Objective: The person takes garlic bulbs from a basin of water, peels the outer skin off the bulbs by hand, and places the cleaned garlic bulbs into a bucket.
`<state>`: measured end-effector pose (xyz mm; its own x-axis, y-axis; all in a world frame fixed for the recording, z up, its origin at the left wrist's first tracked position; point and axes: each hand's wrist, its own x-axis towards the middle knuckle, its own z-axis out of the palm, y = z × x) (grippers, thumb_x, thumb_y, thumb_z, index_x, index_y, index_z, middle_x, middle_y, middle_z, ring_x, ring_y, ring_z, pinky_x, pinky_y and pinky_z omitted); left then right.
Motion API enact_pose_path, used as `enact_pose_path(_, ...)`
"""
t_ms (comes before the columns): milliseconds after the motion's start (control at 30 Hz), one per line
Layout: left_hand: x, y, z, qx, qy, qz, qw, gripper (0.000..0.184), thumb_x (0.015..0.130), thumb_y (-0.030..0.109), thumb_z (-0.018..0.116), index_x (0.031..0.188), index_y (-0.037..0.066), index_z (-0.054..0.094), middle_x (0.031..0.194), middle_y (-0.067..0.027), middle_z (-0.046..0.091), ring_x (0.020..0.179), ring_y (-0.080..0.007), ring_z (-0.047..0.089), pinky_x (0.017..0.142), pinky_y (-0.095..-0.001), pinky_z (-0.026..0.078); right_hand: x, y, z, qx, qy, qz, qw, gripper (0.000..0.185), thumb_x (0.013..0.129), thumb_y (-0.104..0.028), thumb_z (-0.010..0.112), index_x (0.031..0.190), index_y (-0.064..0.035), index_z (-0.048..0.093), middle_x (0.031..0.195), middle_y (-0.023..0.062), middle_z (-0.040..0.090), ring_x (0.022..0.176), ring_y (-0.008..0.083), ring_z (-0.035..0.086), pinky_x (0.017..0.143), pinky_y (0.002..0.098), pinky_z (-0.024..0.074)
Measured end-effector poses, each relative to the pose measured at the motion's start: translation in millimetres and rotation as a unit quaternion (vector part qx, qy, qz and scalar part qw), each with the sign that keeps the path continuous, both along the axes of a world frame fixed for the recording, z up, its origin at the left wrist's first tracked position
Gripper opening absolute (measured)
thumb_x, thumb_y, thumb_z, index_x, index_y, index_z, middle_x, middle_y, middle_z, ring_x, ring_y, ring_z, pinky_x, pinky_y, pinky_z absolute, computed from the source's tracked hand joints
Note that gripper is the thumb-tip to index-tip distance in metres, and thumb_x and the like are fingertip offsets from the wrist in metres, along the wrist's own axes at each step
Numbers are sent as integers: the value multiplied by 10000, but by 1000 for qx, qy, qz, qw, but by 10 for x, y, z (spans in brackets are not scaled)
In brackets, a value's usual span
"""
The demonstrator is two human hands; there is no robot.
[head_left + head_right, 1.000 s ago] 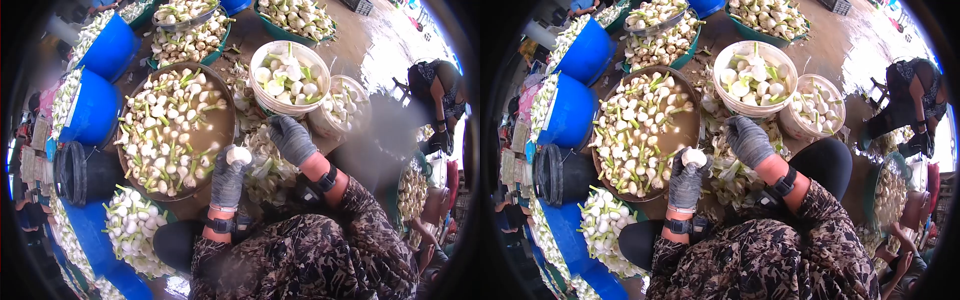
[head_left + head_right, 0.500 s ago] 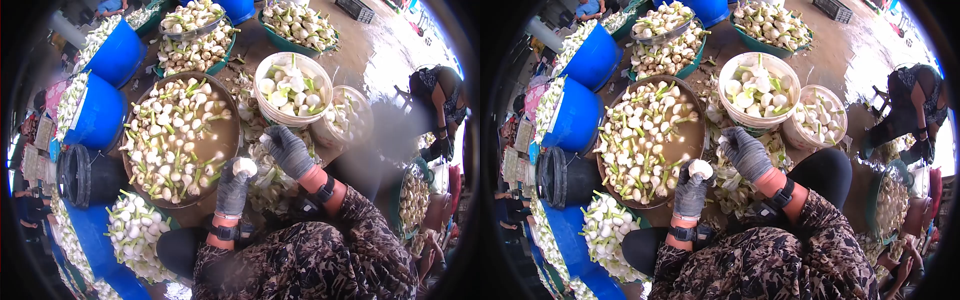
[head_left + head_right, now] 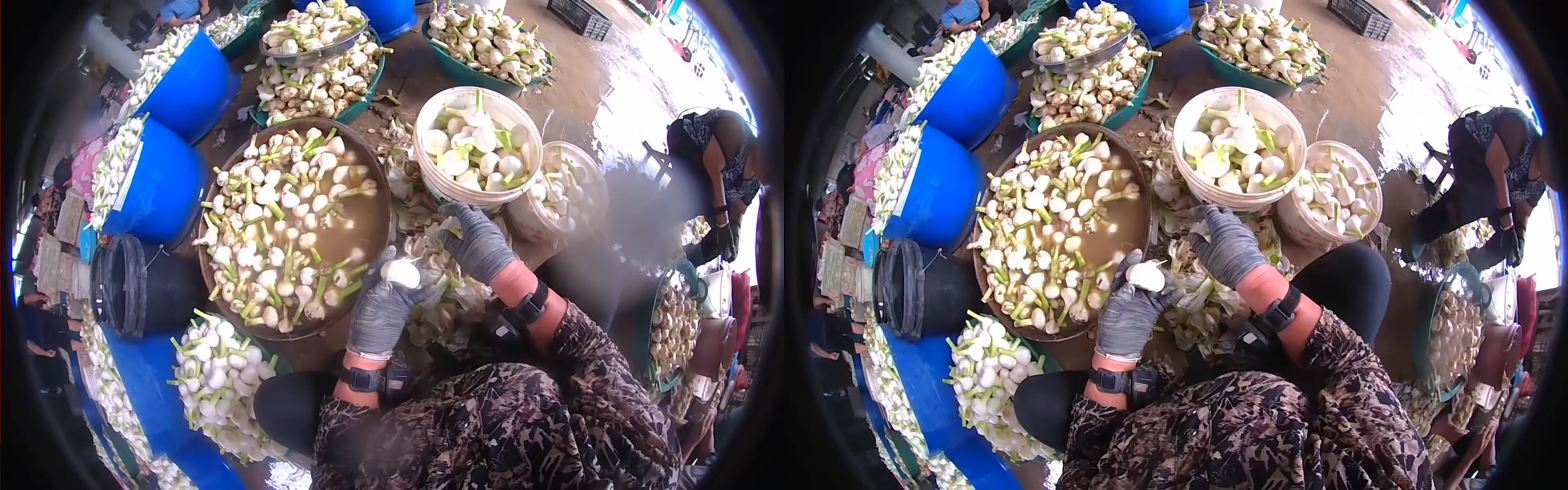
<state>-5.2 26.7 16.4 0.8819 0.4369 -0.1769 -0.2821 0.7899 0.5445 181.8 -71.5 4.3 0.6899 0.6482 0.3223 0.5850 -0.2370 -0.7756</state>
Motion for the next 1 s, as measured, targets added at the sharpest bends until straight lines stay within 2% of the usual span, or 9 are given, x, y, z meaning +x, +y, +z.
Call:
enact_pose_path(33, 9, 1, 31, 1, 0, 3, 1000, 476, 918, 255, 631, 1336, 90, 473, 1179, -104, 582, 1078, -267, 585, 964, -539, 490, -55, -12, 149, 4, -113, 5, 994, 89, 826, -89, 638, 890, -42, 598, 816, 173, 606, 793, 384, 596, 719, 438, 494)
enact_pose_path(133, -7, -8, -16, -83, -7, 3, 996, 398, 950, 303, 561, 1283, 90, 518, 1119, -96, 608, 1022, -283, 611, 934, -525, 495, -145, -28, 195, 13, -26, 76, 997, 84, 828, -77, 626, 903, -42, 611, 840, 176, 611, 813, 386, 596, 724, 450, 490)
enact_pose_path(267, -24, 62, -298, 403, 212, 85, 886, 258, 958, 282, 522, 1100, 77, 589, 940, -77, 622, 841, -262, 619, 797, -432, 516, -288, -14, 169, 11, -14, 93, 996, 77, 834, -83, 637, 902, -48, 630, 831, 173, 613, 796, 388, 597, 709, 455, 485)
enact_pose_path(333, -84, 109, -420, -42, -16, 14, 999, 282, 965, 318, 492, 1065, 71, 582, 936, -87, 619, 842, -255, 613, 799, -432, 514, -382, -16, 214, 16, -7, 92, 996, 84, 844, -102, 649, 910, -50, 641, 822, 165, 618, 786, 373, 606, 706, 446, 494)
enact_pose_path(400, -144, 165, -491, 203, 115, 11, 972, 352, 979, 393, 454, 1035, 67, 576, 942, -94, 624, 856, -268, 615, 836, -454, 510, -462, -29, 318, 41, 61, 156, 985, 116, 850, -126, 663, 940, -54, 656, 812, 152, 624, 801, 354, 617, 707, 433, 505)
enact_pose_path(533, -91, 117, -473, 65, 139, 53, 987, 251, 990, 259, 513, 1061, 26, 575, 952, -51, 640, 826, -163, 623, 771, -314, 522, -545, -11, 455, 16, -39, 248, 968, 171, 812, -163, 698, 950, -66, 674, 844, 128, 631, 810, 339, 621, 711, 410, 513)
enact_pose_path(600, -106, 91, -315, -48, 52, -7, 997, 517, 977, 503, 451, 1168, 28, 517, 1139, -158, 585, 1067, -272, 558, 962, -436, 471, -553, -12, 435, 12, -59, 235, 970, 176, 789, -178, 698, 919, -62, 670, 855, 121, 630, 785, 337, 614, 701, 420, 510)
enact_pose_path(767, -119, 43, -28, 284, 158, -37, 945, 497, 838, 303, 706, 1216, 69, 483, 1110, -75, 580, 978, -162, 569, 858, -306, 492, -528, -9, 450, -54, -80, 192, 977, 147, 778, -195, 667, 822, -60, 633, 800, 146, 626, 767, 351, 612, 679, 439, 506)
enact_pose_path(1000, -47, 35, 51, 496, 211, -54, 841, 447, 899, 229, 641, 1285, 46, 509, 1203, -65, 575, 1045, -157, 558, 922, -288, 467, -379, -27, 332, -127, 147, 133, 972, 220, 796, -223, 652, 865, -14, 637, 770, 203, 652, 754, 384, 639, 697, 426, 515)
